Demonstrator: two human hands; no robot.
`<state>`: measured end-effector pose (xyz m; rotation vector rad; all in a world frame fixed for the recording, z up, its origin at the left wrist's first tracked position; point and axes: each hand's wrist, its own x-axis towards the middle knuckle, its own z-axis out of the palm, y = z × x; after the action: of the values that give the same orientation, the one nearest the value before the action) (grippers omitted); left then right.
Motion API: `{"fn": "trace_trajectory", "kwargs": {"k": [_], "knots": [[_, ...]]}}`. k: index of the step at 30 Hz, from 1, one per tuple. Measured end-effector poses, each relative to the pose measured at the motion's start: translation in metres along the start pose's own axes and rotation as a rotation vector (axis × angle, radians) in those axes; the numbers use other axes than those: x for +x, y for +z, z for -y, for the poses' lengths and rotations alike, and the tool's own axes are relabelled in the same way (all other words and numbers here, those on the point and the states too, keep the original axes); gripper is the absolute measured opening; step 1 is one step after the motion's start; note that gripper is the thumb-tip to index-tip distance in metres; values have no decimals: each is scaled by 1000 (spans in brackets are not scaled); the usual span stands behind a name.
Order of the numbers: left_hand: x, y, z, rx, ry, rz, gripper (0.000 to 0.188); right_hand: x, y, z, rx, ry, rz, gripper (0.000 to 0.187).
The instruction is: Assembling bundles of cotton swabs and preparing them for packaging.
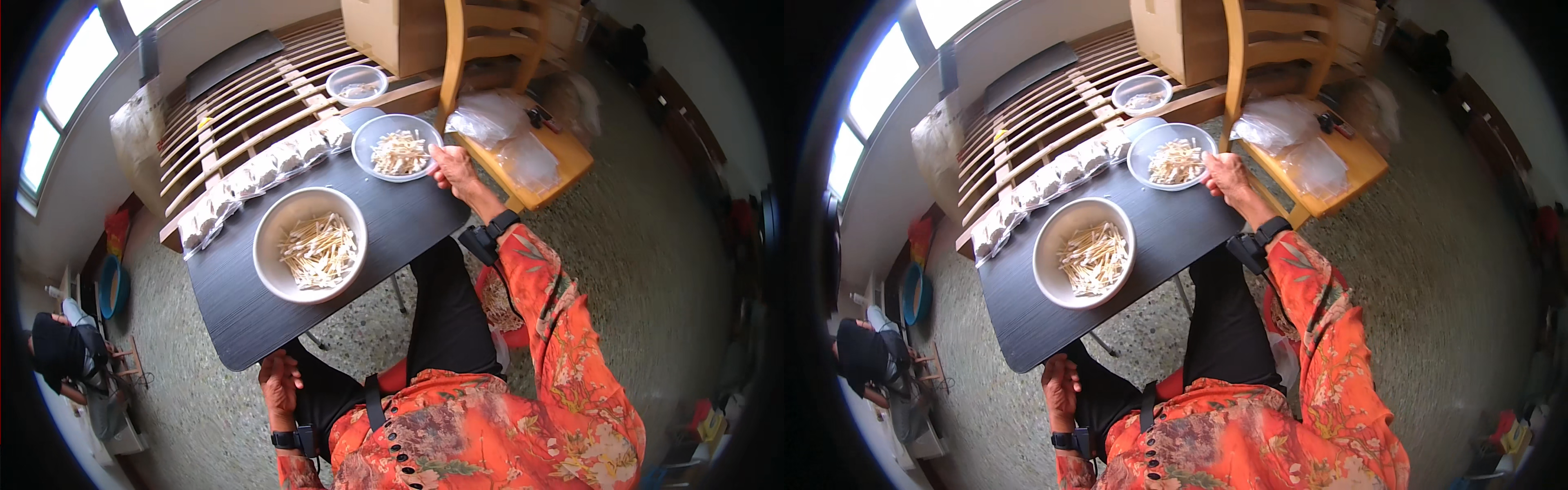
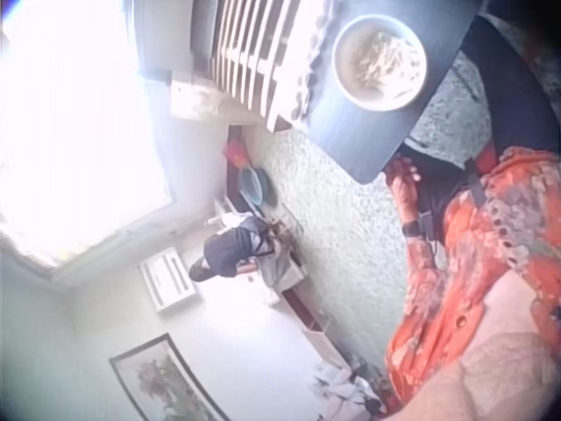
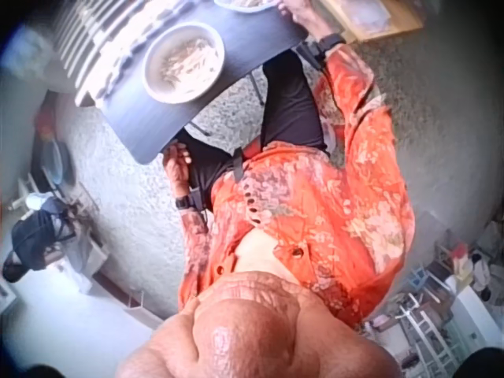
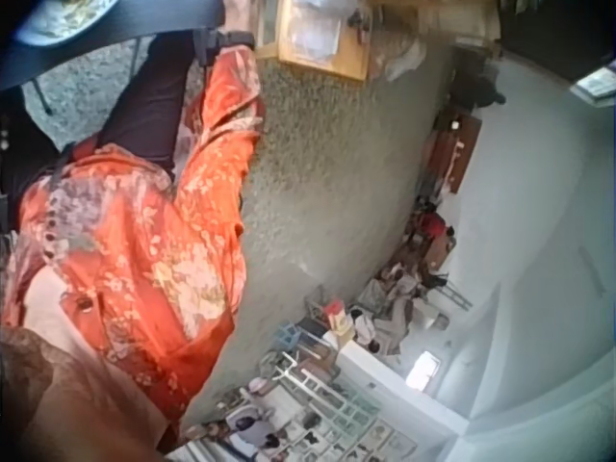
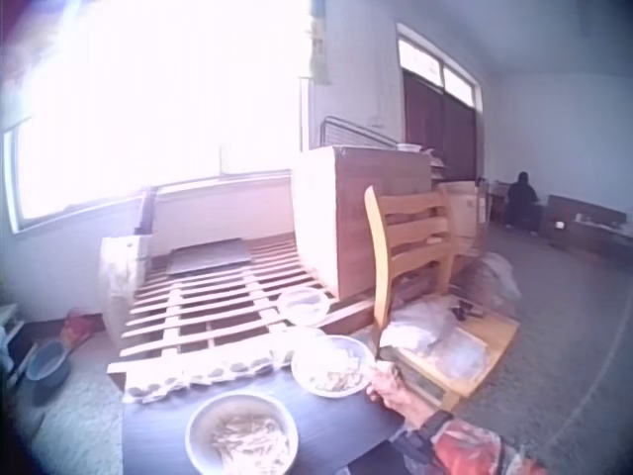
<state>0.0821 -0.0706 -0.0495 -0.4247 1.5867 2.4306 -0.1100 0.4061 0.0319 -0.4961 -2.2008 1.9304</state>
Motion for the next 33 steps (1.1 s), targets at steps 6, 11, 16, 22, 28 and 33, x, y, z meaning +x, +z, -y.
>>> {"fn": "trace_trajectory", "kwargs": {"k": [6,11,16,22,28,33], "knots": [[-3,-4,3,5,51,-18,24,-33,11,-2,238,-7,-122,46],[-1,-6,4,108,99,22,21,-121,23,2,-25,-323,-37,27],[0,-7,3,169,123,34,26,-182,26,-28,-141,-182,650,27],[-7,-15,2,84,70,-3,25,-195,43,-72,-103,-253,507,23],[-27,-8,-3,170,218,-134,23,-192,37,-75,139,-34,520,20],[-40,-8,-7,86,237,-166,22,-189,36,-79,186,-77,476,17]]}}
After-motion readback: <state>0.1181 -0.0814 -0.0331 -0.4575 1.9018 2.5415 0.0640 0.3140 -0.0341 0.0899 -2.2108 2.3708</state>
